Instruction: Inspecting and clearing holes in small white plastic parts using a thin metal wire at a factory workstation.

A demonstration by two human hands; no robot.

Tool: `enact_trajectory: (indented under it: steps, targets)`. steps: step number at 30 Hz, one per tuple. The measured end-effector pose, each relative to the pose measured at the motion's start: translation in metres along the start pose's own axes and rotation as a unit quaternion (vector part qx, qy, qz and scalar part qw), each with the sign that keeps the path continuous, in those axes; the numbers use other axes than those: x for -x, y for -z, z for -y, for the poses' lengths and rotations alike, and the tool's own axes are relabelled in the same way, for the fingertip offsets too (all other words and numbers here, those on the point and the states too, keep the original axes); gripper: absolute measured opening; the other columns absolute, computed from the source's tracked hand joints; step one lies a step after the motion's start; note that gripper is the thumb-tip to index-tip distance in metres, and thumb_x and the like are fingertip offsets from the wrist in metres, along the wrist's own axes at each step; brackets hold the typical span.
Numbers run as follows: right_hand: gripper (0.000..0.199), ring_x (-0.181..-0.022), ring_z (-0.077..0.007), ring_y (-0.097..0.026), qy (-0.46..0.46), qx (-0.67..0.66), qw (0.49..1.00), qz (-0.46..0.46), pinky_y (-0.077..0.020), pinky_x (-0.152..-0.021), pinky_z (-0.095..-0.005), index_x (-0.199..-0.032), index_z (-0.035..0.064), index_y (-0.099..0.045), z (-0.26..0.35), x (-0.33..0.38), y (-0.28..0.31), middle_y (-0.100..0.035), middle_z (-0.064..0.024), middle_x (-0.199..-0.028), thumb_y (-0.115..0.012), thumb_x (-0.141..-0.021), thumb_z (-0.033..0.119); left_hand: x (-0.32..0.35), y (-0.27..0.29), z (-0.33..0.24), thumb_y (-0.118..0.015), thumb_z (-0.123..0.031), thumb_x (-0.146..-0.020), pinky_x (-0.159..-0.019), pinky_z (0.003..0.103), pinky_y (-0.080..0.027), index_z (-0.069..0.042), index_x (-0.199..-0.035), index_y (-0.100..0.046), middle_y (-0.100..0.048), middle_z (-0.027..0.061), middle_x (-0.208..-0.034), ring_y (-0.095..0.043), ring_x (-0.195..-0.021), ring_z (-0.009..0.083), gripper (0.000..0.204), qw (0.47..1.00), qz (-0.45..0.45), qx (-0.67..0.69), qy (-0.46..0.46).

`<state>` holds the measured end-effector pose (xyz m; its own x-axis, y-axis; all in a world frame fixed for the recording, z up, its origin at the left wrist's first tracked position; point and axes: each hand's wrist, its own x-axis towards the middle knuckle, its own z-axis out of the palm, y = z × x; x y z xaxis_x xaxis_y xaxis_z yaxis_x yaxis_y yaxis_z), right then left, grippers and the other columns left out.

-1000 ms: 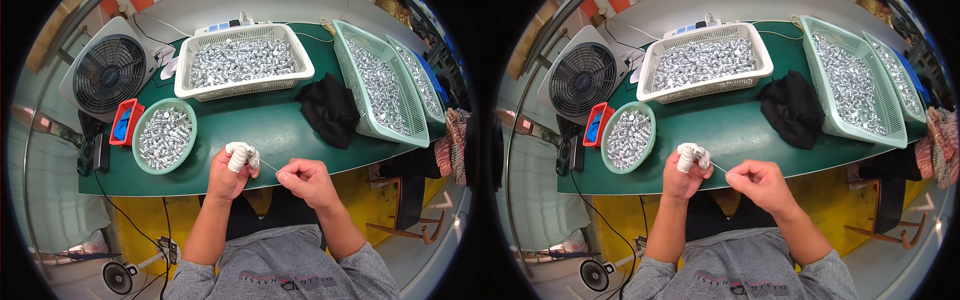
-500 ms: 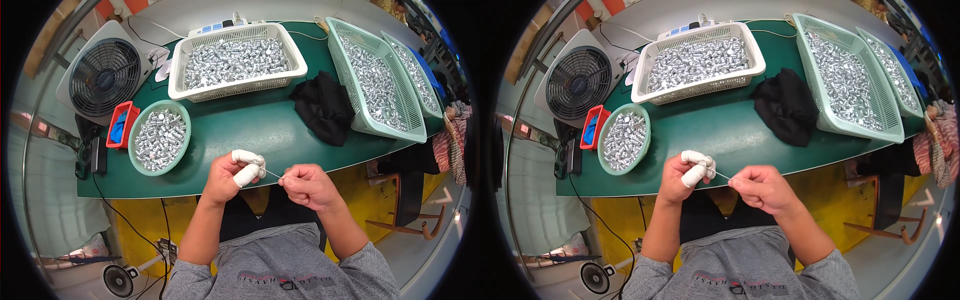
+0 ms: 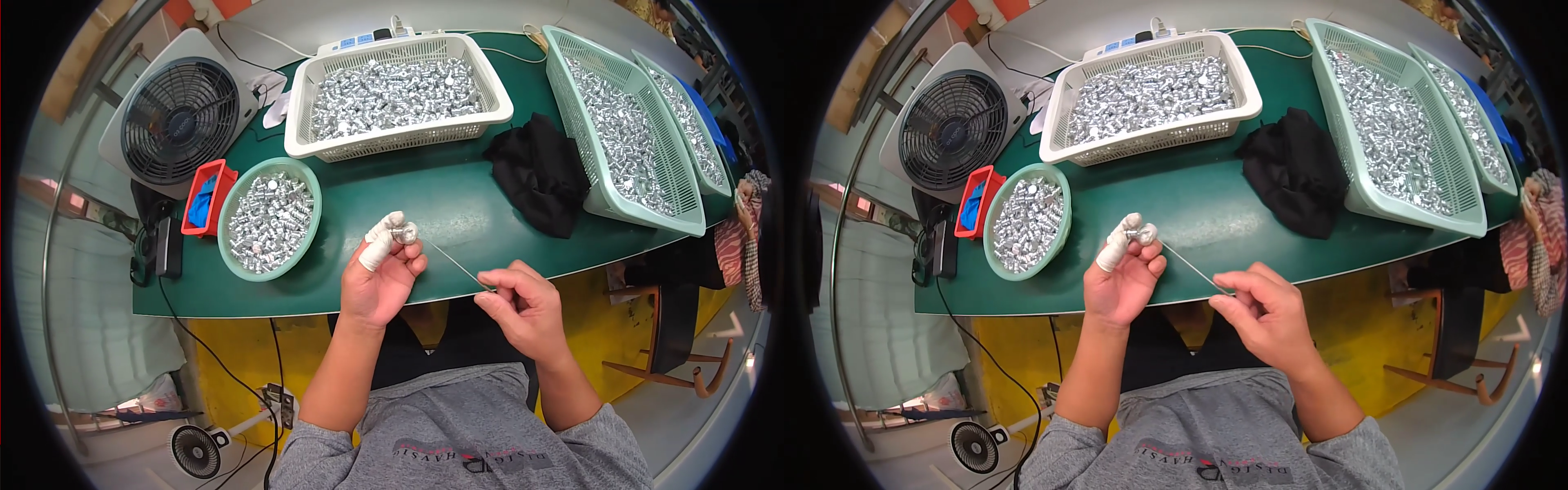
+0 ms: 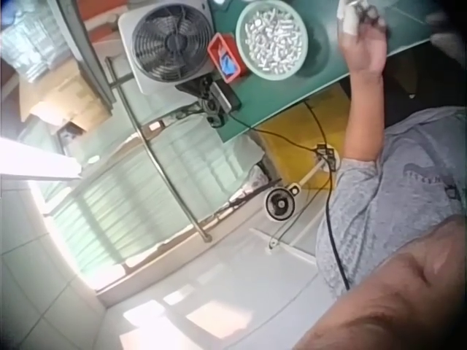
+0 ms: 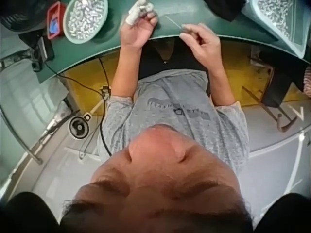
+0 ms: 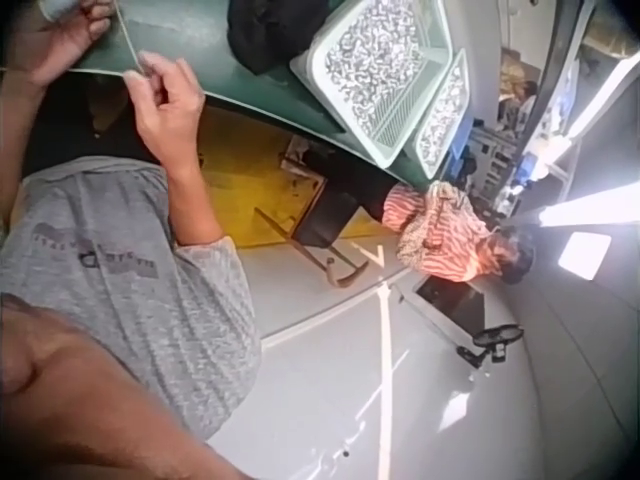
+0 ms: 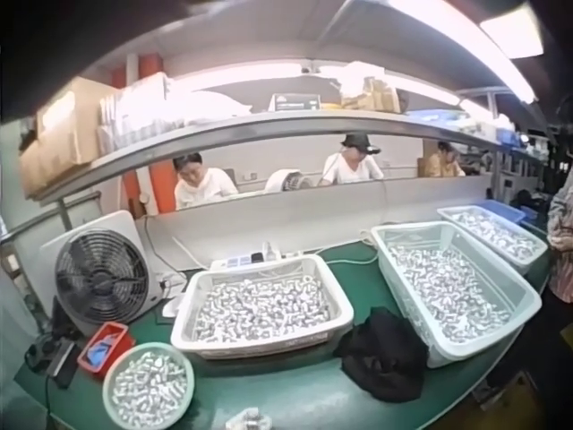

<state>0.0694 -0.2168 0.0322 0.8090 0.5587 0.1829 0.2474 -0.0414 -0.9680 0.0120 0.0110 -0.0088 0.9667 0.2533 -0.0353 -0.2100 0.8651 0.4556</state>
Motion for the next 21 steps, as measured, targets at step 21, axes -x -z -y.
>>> enact_trajectory:
  steps: [21]
  targets:
    - [0.006, -0.058, -0.0057, -0.047, 0.085, 0.097, 0.991, -0.022, -0.0343, -0.051, -0.0225, -0.089, 0.0002, -0.072, 0.031, -0.016, -0.012, -0.057, -0.0015, -0.073, -0.076, -0.085, -0.003, 0.003, 0.003, 0.002, -0.054, -0.013, -0.103, -0.078, 0.034, -0.048, -0.003, -0.124, -0.063, -0.063, 0.0104, -0.11, -0.057, -0.092, 0.0188, 0.025, 0.998, 0.054, -0.021, 0.013]
